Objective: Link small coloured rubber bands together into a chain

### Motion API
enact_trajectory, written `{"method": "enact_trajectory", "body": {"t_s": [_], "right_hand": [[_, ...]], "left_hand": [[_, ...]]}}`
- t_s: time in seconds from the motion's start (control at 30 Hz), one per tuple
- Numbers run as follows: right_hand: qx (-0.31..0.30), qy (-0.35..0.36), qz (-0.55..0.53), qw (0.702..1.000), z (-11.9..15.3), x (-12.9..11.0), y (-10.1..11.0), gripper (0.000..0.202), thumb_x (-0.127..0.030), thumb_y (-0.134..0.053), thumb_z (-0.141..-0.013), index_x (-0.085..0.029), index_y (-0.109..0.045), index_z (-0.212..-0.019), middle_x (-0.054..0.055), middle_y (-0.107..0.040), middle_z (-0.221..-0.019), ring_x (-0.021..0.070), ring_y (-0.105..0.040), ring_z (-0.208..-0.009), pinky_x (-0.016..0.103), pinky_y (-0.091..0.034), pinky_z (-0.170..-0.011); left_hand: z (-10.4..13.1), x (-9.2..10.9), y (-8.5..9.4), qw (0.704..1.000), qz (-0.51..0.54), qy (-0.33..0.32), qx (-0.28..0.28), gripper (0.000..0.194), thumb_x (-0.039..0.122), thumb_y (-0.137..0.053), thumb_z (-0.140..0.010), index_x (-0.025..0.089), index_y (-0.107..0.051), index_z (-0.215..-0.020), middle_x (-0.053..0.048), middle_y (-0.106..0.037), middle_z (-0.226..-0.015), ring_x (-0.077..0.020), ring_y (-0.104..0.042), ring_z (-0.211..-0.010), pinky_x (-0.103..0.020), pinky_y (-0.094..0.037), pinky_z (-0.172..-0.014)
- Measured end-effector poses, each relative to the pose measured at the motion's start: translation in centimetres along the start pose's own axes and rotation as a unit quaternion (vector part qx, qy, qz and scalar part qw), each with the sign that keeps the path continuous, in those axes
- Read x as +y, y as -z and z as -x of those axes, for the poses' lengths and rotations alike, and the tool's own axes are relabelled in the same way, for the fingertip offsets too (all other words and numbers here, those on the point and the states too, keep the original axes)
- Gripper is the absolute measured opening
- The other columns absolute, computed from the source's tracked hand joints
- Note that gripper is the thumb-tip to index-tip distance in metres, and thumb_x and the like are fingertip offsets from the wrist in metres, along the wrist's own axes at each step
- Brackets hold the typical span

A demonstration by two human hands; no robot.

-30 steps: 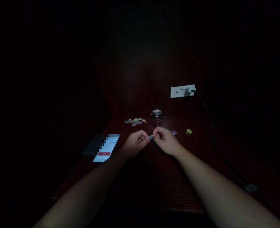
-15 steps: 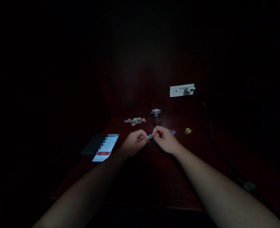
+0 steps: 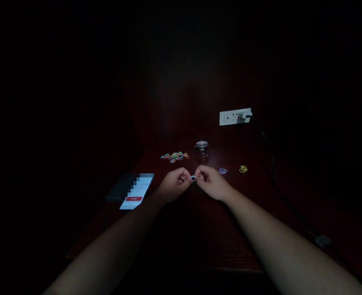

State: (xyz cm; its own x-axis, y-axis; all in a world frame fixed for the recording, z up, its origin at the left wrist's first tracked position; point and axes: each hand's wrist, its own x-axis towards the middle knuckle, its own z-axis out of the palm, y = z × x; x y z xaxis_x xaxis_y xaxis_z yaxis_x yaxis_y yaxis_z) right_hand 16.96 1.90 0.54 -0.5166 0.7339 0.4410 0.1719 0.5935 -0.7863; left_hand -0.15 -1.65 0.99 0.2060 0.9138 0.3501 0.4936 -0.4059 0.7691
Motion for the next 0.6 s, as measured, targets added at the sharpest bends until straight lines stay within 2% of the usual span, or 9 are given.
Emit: {"method": "enact_trajectory", "body": {"t_s": [0.17,0.37,0.6], "right_hand": [[-0.016,0.005,-0.019,1.0,0.08,-0.01,-0.11,0.006,-0.022,-0.054,-0.075,-0.017,-0.049,-0.076,-0.004,-0.042,-0.061,0.0089,-0.037,-0.055,0.021,-0.031,-0.05],[-0.017,0.007,-0.005,1.0,0.0,0.24,-0.07,0.006,-0.022,-0.053,-0.076,-0.017,-0.052,-0.075,-0.004,-0.043,-0.061,0.0093,-0.038,-0.056,0.021,-0.031,-0.051],[-0.003,-0.006,-0.014,1.0,-0.1,-0.06,-0.01,0.011,-0.025,-0.055,-0.076,-0.016,-0.051,-0.072,-0.003,-0.043,-0.06,0.0093,-0.038,-0.055,0.022,-0.031,-0.051]], "left_hand": [[0.05,0.05,-0.07,1.0,0.011,-0.001,-0.007,0.011,0.025,-0.054,-0.075,0.014,-0.055,-0.076,0.001,-0.056,-0.066,-0.0076,-0.05,-0.057,-0.018,-0.038,-0.052],[0.01,0.09,-0.05,1.0,-0.005,0.001,-0.004,0.011,0.025,-0.054,-0.076,0.014,-0.055,-0.076,0.001,-0.055,-0.067,-0.0077,-0.049,-0.058,-0.018,-0.038,-0.052],[-0.03,-0.12,-0.07,1.0,-0.012,-0.02,-0.004,0.011,0.022,-0.055,-0.075,0.015,-0.055,-0.084,-0.001,-0.058,-0.074,-0.0084,-0.053,-0.065,-0.018,-0.041,-0.056]]}}
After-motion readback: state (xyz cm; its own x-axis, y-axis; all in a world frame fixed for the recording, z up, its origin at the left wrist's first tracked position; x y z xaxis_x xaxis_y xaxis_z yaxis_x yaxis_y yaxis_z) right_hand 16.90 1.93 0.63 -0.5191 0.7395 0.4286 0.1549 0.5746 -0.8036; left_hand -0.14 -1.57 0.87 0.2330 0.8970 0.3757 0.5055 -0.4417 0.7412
